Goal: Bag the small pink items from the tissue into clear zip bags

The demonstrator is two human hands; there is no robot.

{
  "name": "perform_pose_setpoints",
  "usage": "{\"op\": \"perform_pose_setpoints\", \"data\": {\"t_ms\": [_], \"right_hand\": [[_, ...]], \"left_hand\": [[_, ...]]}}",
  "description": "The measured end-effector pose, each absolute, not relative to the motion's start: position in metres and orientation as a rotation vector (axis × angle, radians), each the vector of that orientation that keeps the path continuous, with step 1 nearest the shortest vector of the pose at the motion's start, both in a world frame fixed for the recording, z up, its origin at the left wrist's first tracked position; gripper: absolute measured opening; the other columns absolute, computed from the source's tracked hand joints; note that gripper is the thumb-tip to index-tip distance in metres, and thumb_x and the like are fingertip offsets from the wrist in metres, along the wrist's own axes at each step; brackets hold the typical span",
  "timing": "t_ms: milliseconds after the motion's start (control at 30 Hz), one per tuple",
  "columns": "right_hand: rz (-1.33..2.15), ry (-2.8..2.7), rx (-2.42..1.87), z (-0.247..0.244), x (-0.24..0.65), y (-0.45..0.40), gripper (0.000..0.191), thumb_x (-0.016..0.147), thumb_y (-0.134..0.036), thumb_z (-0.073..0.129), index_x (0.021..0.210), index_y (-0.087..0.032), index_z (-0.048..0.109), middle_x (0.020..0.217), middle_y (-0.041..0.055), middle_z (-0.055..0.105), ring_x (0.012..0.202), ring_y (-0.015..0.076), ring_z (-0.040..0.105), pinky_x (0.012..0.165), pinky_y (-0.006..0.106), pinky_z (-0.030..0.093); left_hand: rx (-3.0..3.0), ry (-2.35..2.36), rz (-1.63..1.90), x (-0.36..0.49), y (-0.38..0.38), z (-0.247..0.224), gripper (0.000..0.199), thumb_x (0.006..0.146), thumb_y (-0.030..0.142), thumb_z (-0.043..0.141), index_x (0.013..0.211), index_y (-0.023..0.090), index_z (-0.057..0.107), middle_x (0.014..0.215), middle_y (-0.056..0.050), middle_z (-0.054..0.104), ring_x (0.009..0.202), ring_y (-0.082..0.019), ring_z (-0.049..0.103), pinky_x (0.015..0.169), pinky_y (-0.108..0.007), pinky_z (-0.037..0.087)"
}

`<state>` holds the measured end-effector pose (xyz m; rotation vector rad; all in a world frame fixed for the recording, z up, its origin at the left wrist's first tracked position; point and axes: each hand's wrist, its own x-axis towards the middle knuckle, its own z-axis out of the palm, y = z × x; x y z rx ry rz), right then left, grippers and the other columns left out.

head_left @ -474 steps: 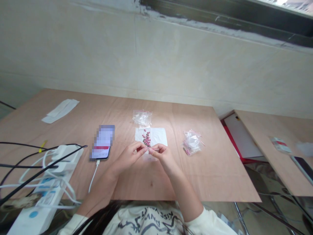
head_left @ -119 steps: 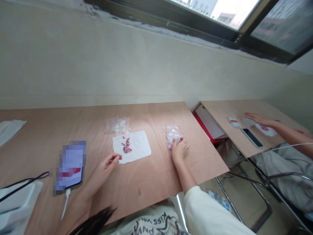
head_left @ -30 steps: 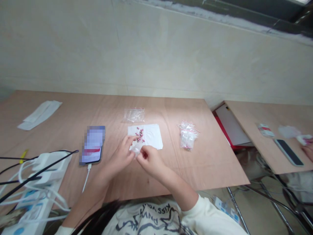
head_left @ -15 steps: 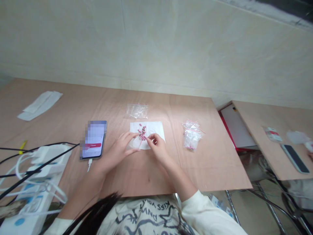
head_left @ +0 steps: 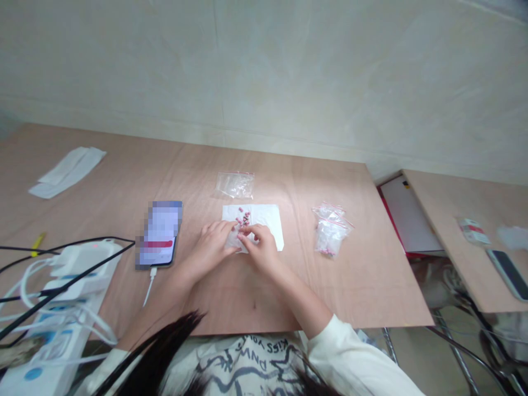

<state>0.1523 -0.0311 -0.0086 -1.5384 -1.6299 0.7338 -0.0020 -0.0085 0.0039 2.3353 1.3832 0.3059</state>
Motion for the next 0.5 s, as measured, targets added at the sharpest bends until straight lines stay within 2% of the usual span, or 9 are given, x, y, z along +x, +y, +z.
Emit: {"op": "perform_pose_setpoints", "data": {"t_ms": [100,200,500], "right_hand": [[0.680,-1.611,-1.650,-0.014,0.151,-0.030,0.010,0.074,-0.014,0.053,0.082,-0.017,0.057,0.081,0.0050,0.059,0.080,0.0175,0.050,0.074,0.031,0.039],[0.663,-1.694,-1.773,-0.022,0.155,-0.027,0.012,0.071,-0.009,0.052,0.078,-0.017,0.058,0.081,0.0058,0.057,0.082,0.0192,0.047,0.075,0.032,0.038],[0.715,-1.861,-1.710,-0.024,0.161,-0.020,0.013,0.072,-0.009,0.054,0.077,-0.020,0.059,0.082,0.0049,0.055,0.083,0.0186,0.046,0.073,0.030,0.038]], "left_hand": [[2.315,1.403,0.300,-0.004,-0.008,0.004,0.045,0.069,0.035,0.060,0.109,0.018,0.047,0.112,-0.009,0.056,0.103,-0.025,0.048,0.085,-0.037,0.032],[2.315,1.412,0.278,-0.007,-0.008,0.007,0.044,0.070,0.035,0.060,0.109,0.018,0.047,0.111,-0.009,0.056,0.103,-0.025,0.048,0.085,-0.038,0.031],[2.293,1.405,0.238,-0.003,-0.010,0.012,0.039,0.071,0.031,0.059,0.106,0.018,0.049,0.110,-0.009,0.057,0.104,-0.026,0.048,0.086,-0.040,0.030]]}}
